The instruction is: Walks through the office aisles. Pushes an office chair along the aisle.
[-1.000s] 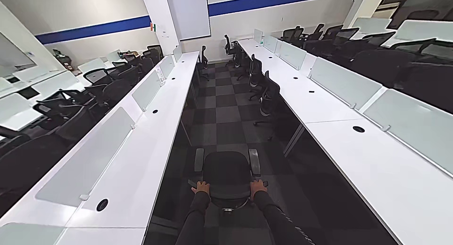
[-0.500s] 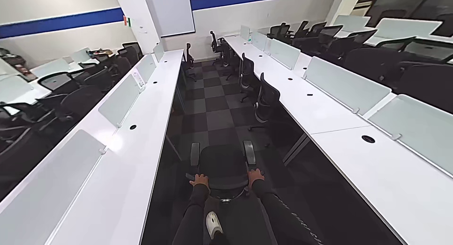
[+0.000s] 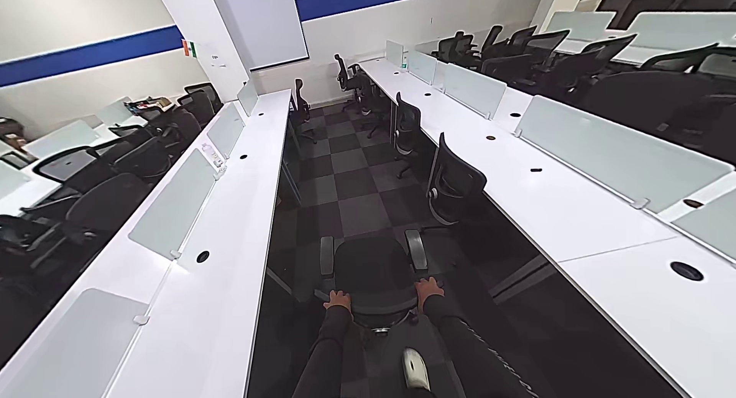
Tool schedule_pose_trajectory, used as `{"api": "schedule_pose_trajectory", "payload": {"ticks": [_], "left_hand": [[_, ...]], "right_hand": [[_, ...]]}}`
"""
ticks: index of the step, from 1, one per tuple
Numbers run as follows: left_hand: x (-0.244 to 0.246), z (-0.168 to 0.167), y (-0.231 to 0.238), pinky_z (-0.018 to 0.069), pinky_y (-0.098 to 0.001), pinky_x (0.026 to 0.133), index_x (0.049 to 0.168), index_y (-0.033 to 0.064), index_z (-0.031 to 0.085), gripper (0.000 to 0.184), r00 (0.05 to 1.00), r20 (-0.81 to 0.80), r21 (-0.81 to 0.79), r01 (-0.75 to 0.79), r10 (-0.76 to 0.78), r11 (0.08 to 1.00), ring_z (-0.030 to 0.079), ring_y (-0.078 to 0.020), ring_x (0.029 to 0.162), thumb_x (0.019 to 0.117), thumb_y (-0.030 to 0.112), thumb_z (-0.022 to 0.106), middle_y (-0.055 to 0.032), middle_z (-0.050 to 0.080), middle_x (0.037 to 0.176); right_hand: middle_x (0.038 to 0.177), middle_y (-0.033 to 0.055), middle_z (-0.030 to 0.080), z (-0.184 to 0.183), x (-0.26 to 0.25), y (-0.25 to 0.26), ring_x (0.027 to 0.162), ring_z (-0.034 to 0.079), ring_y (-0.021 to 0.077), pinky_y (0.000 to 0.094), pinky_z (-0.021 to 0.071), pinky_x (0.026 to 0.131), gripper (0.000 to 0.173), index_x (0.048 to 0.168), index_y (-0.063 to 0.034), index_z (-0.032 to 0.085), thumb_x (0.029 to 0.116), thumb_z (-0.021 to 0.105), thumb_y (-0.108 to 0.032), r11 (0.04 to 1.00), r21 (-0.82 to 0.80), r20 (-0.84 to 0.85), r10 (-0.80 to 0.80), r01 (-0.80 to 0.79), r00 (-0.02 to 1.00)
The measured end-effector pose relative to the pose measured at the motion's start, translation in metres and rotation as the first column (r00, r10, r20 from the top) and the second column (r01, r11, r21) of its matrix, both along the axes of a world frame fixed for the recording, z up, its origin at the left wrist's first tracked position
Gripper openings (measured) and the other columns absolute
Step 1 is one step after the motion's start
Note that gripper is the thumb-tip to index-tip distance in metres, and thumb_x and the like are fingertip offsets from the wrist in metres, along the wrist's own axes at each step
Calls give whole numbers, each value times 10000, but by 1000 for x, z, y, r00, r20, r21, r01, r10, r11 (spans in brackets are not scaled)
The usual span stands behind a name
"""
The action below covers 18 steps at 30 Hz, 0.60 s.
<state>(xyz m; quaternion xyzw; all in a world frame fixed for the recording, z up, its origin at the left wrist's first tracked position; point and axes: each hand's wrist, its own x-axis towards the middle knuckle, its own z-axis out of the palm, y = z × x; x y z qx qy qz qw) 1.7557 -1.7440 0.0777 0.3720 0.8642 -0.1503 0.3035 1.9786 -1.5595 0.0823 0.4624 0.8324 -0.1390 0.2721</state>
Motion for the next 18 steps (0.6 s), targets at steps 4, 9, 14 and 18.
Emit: {"api": "schedule_pose_trajectory", "payload": {"ticks": [4, 9, 14, 18], "left_hand": [[-41, -3, 62, 431, -749, 1038, 1517, 223, 530, 810, 999, -18, 8, -39, 39, 999, 266, -419, 1545, 782, 331, 852, -78, 437, 1621], [-98, -1, 138, 415, -710, 1090, 1499, 204, 555, 683, 994, -20, -17, -106, 105, 994, 258, -391, 1560, 862, 283, 787, -59, 450, 1621], [-146, -9, 203, 421, -694, 1092, 1476, 200, 578, 599, 986, -54, -46, -163, 161, 986, 284, -357, 1557, 901, 257, 736, -19, 485, 1598], [-180, -7, 249, 418, -706, 1089, 1469, 178, 581, 614, 982, -72, -41, -177, 173, 983, 270, -371, 1561, 882, 258, 744, -36, 487, 1595]], "right_hand": [[1544, 131, 514, -3, -49, 72, 1500, 338, 446, 675, 531, 941, 792, 1400, -128, 627, 669, 895, -273, 1000, 13, -20, 27, -27, 999], [1525, 132, 530, -10, -112, 154, 1478, 365, 460, 676, 532, 932, 712, 1379, -140, 643, 714, 867, -258, 998, 12, -19, 54, -54, 998], [1519, 118, 538, -8, -164, 220, 1472, 381, 443, 659, 550, 905, 709, 1379, -146, 640, 717, 855, -281, 995, -8, 0, 95, -95, 996], [1515, 127, 539, -3, -203, 270, 1476, 375, 445, 665, 549, 904, 724, 1386, -135, 636, 712, 856, -283, 992, -20, -3, 122, -122, 993]]}}
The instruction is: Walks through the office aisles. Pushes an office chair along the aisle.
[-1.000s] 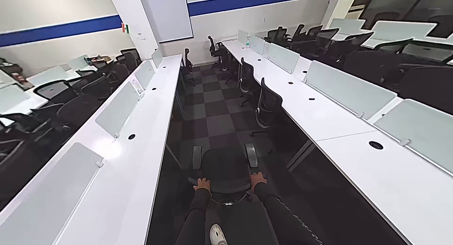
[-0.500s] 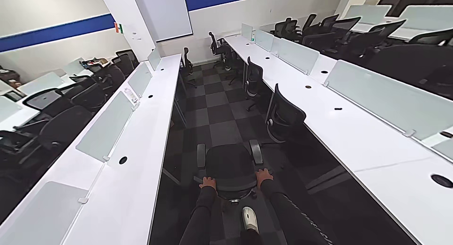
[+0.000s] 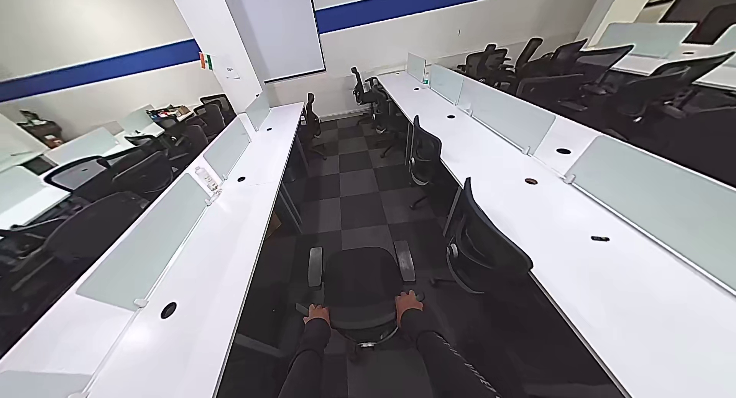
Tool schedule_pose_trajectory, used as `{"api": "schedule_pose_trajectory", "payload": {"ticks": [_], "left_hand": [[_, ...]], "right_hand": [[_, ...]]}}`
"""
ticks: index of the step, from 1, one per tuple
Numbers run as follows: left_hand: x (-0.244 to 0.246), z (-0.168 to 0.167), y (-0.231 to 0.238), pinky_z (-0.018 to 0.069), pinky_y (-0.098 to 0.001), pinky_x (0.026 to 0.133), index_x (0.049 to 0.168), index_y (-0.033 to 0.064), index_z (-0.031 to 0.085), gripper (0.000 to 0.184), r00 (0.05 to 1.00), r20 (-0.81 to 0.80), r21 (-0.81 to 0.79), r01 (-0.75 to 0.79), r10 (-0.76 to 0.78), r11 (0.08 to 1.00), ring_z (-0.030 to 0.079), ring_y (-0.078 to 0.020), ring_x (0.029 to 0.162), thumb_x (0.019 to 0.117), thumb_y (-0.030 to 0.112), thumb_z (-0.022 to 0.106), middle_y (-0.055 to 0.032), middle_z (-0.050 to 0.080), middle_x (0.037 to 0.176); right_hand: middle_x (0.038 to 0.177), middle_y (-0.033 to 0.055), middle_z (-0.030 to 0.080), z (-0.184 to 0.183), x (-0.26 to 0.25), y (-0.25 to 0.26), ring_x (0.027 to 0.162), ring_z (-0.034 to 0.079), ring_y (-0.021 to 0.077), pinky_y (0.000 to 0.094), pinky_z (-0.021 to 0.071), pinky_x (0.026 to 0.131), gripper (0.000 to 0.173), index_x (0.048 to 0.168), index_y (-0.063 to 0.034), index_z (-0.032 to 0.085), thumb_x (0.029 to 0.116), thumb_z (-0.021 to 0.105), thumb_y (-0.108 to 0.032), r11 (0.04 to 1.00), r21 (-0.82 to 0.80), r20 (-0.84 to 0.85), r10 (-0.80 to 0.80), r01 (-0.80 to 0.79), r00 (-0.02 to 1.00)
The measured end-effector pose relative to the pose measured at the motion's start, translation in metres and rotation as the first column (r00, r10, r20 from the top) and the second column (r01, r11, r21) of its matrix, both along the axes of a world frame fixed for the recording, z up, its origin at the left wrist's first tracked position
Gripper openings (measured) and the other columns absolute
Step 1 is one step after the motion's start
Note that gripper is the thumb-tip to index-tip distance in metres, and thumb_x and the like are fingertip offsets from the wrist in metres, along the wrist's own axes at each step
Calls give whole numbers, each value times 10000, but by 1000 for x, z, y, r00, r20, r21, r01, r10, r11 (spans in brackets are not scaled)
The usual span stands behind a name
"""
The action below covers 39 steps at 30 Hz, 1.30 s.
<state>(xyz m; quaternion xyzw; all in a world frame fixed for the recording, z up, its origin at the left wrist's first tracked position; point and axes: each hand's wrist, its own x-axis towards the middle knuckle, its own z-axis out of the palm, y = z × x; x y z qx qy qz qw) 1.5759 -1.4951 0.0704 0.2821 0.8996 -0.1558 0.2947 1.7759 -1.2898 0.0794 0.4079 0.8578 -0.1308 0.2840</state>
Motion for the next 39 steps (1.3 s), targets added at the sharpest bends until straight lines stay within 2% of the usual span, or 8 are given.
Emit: {"api": "schedule_pose_trajectory", "payload": {"ticks": [7, 15, 17, 20, 24, 31, 37, 39], "left_hand": [[-80, 0, 90, 440, -701, 1069, 1454, 183, 597, 628, 999, -38, -10, -32, 31, 999, 282, -383, 1551, 857, 278, 770, -44, 494, 1587], [-209, -2, 202, 448, -720, 1043, 1426, 167, 621, 567, 999, -43, 0, -28, 28, 1000, 281, -396, 1548, 884, 268, 752, -47, 502, 1581], [-240, -4, 221, 437, -733, 1044, 1429, 158, 616, 596, 999, -33, -1, -38, 38, 999, 279, -409, 1546, 865, 268, 776, -62, 494, 1586], [-285, -3, 258, 459, -719, 1028, 1425, 158, 617, 688, 999, -47, -7, -15, 15, 1000, 298, -400, 1538, 796, 341, 825, -63, 511, 1569], [-330, -2, 291, 442, -732, 1039, 1476, 178, 573, 699, 999, -13, -21, -31, 31, 999, 270, -400, 1552, 831, 308, 809, -47, 472, 1604], [-404, -1, 356, 450, -721, 1036, 1455, 170, 594, 664, 998, -20, -18, -59, 58, 998, 286, -396, 1542, 833, 290, 793, -38, 491, 1588], [-481, -7, 421, 452, -713, 1044, 1463, 194, 591, 759, 991, -60, -16, -118, 117, 993, 290, -390, 1544, 764, 355, 841, -30, 499, 1583], [-504, -8, 442, 446, -716, 1051, 1475, 201, 580, 762, 986, -57, 5, -159, 159, 987, 281, -397, 1547, 772, 331, 842, -36, 494, 1587]], "right_hand": [[1530, 121, 526, -5, -87, 92, 1484, 358, 447, 675, 536, 930, 771, 1402, -145, 628, 686, 872, -297, 1000, 16, -33, 20, -20, 999], [1520, 138, 527, -5, -213, 204, 1489, 353, 439, 664, 534, 947, 839, 1429, -114, 596, 666, 889, -305, 1000, 23, -49, 19, -18, 999], [1533, 132, 519, -7, -244, 223, 1501, 340, 435, 667, 531, 959, 837, 1428, -110, 596, 672, 893, -311, 1000, 10, -43, 24, -23, 999], [1523, 117, 530, -8, -290, 263, 1493, 355, 427, 658, 535, 952, 812, 1417, -126, 606, 677, 891, -302, 1000, 22, -35, 14, -13, 999], [1539, 128, 514, -9, -339, 297, 1494, 348, 438, 667, 532, 947, 834, 1441, -136, 587, 681, 885, -303, 999, 15, -3, 30, -30, 1000], [1540, 127, 514, -2, -420, 368, 1496, 343, 443, 665, 544, 931, 836, 1440, -130, 591, 679, 882, -319, 997, 11, 0, 81, -81, 997], [1528, 140, 518, 1, -503, 441, 1485, 355, 446, 660, 546, 925, 797, 1414, -111, 608, 691, 874, -314, 992, -2, -38, 127, -127, 991], [1520, 141, 525, -1, -533, 469, 1479, 363, 447, 660, 547, 925, 794, 1409, -108, 609, 690, 869, -320, 986, 0, -43, 166, -166, 985]]}}
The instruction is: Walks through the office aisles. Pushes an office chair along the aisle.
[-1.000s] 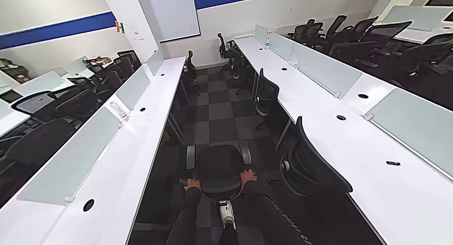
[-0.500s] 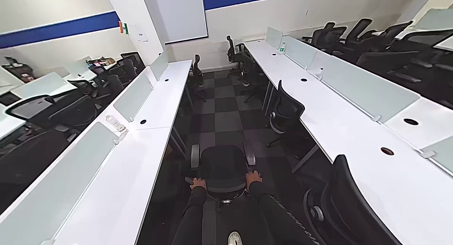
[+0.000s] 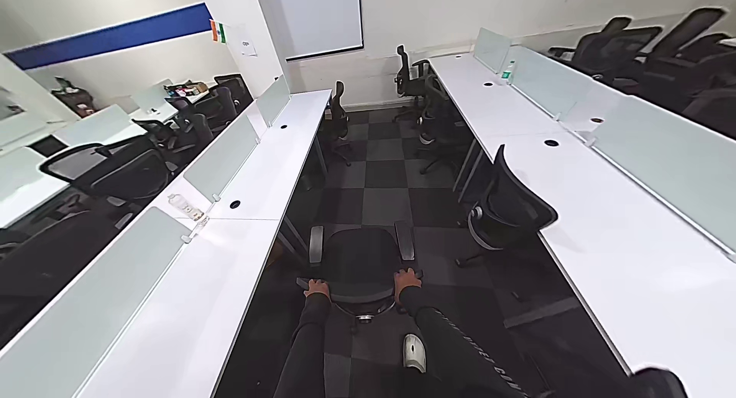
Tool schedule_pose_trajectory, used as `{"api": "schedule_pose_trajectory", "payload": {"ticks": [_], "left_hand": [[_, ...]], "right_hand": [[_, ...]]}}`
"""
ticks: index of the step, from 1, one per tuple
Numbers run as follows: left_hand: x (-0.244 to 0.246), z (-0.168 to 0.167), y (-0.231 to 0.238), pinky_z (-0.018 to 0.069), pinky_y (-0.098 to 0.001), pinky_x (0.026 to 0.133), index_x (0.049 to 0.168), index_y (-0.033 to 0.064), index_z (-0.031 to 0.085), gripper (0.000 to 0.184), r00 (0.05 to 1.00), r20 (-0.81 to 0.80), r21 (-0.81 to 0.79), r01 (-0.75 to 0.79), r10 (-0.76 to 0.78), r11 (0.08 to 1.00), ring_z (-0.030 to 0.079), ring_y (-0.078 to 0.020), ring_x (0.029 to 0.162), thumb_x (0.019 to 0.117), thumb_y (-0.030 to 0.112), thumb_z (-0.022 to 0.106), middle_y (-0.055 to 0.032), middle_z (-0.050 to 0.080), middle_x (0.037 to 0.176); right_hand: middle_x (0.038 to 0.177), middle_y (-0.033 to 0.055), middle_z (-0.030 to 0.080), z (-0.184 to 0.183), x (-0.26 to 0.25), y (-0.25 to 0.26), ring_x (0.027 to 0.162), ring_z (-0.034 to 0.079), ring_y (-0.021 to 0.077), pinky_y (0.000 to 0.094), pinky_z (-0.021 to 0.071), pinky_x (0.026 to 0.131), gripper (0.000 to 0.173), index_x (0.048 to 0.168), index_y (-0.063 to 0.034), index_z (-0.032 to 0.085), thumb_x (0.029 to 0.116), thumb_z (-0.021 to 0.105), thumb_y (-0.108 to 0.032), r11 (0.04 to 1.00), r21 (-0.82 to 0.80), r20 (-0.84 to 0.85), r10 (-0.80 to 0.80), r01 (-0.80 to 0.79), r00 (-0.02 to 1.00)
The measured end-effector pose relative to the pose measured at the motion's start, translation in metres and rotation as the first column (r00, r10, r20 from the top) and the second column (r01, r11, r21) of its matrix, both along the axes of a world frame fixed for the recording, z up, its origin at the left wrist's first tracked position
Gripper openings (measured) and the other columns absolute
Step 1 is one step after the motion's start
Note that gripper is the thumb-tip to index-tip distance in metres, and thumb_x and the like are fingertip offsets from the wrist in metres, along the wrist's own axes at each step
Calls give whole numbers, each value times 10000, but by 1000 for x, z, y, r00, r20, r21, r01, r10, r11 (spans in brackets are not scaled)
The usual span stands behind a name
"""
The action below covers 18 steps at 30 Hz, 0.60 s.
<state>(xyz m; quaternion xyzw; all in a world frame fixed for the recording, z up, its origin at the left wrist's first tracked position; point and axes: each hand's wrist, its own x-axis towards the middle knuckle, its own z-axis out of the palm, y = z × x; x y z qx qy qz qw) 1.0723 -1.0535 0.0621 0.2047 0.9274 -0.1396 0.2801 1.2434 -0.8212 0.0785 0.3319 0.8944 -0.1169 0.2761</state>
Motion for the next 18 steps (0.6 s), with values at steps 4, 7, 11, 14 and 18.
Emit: {"api": "schedule_pose_trajectory", "payload": {"ticks": [4, 7, 11, 14, 18], "left_hand": [[-36, 5, 45, 422, -722, 1072, 1483, 200, 571, 725, 997, 33, 15, -76, 76, 997, 254, -399, 1557, 808, 284, 824, -35, 462, 1612], [-60, 5, 75, 408, -722, 1084, 1470, 216, 589, 682, 987, 50, 24, -153, 152, 988, 248, -382, 1563, 826, 259, 812, -1, 464, 1613], [-89, 9, 105, 412, -717, 1083, 1458, 211, 601, 682, 979, 46, 11, -197, 197, 980, 244, -374, 1565, 816, 281, 822, 5, 471, 1608], [-116, 3, 126, 426, -719, 1065, 1452, 227, 605, 749, 978, 25, 8, -208, 208, 978, 250, -366, 1564, 752, 302, 860, 15, 479, 1601], [-157, 0, 151, 430, -718, 1063, 1451, 242, 608, 715, 973, 20, -10, -230, 230, 973, 255, -370, 1562, 778, 308, 839, 21, 479, 1602]], "right_hand": [[1531, 146, 516, -1, -49, 58, 1488, 346, 456, 676, 537, 929, 818, 1417, -106, 605, 678, 888, -313, 997, -8, -6, 75, -75, 997], [1530, 130, 518, -1, -87, 95, 1484, 356, 446, 659, 550, 920, 832, 1428, -126, 595, 675, 891, -320, 992, -1, 20, 130, -130, 991], [1521, 125, 527, 3, -126, 129, 1484, 361, 438, 655, 552, 914, 816, 1419, -131, 604, 679, 886, -325, 984, -11, 21, 176, -176, 984], [1543, 125, 505, 5, -156, 154, 1495, 342, 442, 661, 546, 931, 831, 1453, -127, 575, 701, 881, -305, 980, -27, 19, 199, -199, 980], [1540, 125, 509, 5, -201, 181, 1500, 337, 437, 663, 545, 930, 842, 1448, -121, 577, 687, 886, -311, 974, -25, 16, 223, -223, 975]]}}
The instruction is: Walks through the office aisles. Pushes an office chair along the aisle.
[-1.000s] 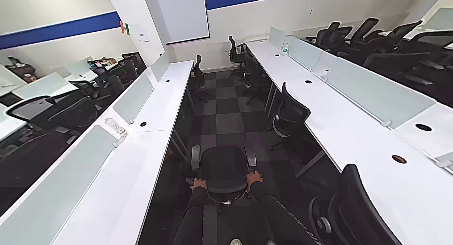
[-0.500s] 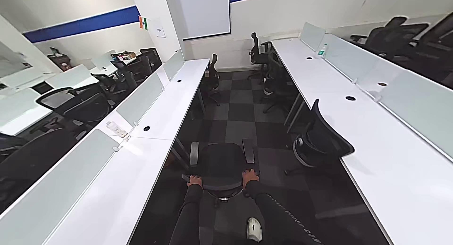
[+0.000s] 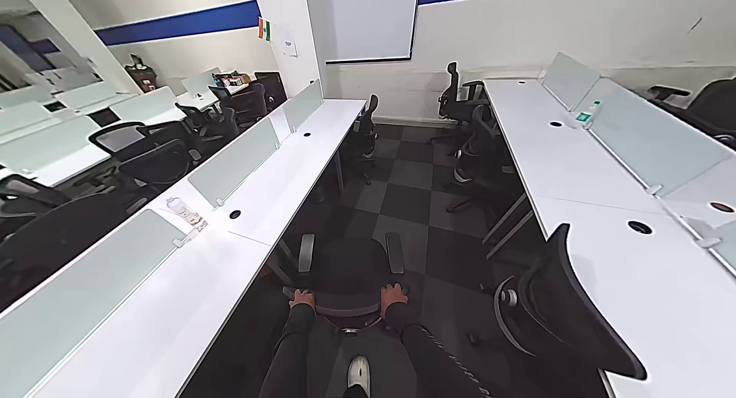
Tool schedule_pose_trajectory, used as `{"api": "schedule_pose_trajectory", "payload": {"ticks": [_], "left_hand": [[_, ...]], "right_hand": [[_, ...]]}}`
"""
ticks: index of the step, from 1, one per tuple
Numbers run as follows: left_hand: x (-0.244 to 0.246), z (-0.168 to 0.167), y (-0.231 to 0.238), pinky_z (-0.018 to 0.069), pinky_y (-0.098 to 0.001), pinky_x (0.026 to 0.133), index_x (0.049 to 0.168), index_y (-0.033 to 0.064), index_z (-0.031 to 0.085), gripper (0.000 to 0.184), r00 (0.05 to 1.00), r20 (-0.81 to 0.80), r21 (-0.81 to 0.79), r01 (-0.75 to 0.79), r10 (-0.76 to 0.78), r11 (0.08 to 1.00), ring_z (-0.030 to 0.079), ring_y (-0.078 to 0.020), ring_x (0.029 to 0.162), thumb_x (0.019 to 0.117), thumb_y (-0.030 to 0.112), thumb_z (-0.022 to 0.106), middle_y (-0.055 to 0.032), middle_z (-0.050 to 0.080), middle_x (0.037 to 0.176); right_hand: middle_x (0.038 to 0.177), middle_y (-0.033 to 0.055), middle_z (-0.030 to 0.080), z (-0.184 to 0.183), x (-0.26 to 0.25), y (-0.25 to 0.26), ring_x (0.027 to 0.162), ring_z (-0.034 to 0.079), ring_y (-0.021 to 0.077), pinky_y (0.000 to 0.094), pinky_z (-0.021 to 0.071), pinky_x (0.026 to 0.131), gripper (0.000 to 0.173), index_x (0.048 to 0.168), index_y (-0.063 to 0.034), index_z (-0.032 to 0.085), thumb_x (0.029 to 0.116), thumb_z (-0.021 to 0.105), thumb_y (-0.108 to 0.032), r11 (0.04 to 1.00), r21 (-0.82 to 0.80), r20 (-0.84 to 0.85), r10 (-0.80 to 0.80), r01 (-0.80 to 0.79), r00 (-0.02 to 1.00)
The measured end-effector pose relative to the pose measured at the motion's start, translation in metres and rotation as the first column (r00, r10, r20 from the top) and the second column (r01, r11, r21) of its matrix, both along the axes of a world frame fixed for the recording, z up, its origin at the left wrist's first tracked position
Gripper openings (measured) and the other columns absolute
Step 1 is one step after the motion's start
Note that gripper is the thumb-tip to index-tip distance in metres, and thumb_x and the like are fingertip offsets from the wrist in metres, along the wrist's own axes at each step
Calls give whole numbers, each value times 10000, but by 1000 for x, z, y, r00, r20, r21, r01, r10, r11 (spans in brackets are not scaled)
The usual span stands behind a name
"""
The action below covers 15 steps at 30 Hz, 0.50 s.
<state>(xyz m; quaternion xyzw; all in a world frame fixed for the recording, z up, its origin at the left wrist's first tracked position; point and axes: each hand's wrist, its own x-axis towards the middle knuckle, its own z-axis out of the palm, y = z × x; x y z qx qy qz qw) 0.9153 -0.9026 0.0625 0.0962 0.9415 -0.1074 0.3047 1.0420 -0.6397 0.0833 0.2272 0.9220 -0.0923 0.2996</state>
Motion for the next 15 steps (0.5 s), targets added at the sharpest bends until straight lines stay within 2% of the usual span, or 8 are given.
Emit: {"api": "schedule_pose_trajectory", "payload": {"ticks": [7, 9, 13, 15], "left_hand": [[-76, -2, 47, 455, -710, 1039, 1445, 254, 616, 741, 999, -38, 22, -33, 34, 999, 270, -360, 1557, 743, 290, 850, 46, 495, 1589], [-100, -2, 60, 450, -713, 1044, 1456, 268, 607, 720, 999, -35, 38, -38, 39, 999, 267, -363, 1559, 771, 270, 830, 42, 494, 1591], [-142, 2, 84, 421, -727, 1062, 1450, 298, 609, 633, 997, -20, 93, -77, 79, 993, 256, -379, 1562, 844, 238, 784, 22, 484, 1600], [-161, 4, 94, 433, -733, 1044, 1434, 293, 622, 625, 996, -16, 90, -87, 89, 992, 269, -389, 1555, 833, 252, 790, 10, 505, 1583]], "right_hand": [[1548, 133, 497, -5, -88, 55, 1500, 333, 441, 674, 533, 944, 864, 1450, -106, 573, 677, 900, -308, 999, -20, -19, 31, -31, 999], [1560, 136, 488, -6, -113, 72, 1500, 332, 448, 681, 531, 943, 887, 1463, -101, 560, 668, 904, -291, 998, -27, -25, 50, -51, 998], [1584, 149, 459, 7, -163, 104, 1519, 302, 450, 681, 521, 973, 839, 1478, -103, 544, 727, 890, -243, 993, -66, 6, 96, -95, 995], [1585, 144, 456, 6, -191, 117, 1521, 300, 445, 678, 525, 968, 851, 1483, -115, 539, 723, 896, -249, 992, -69, 23, 110, -108, 994]]}}
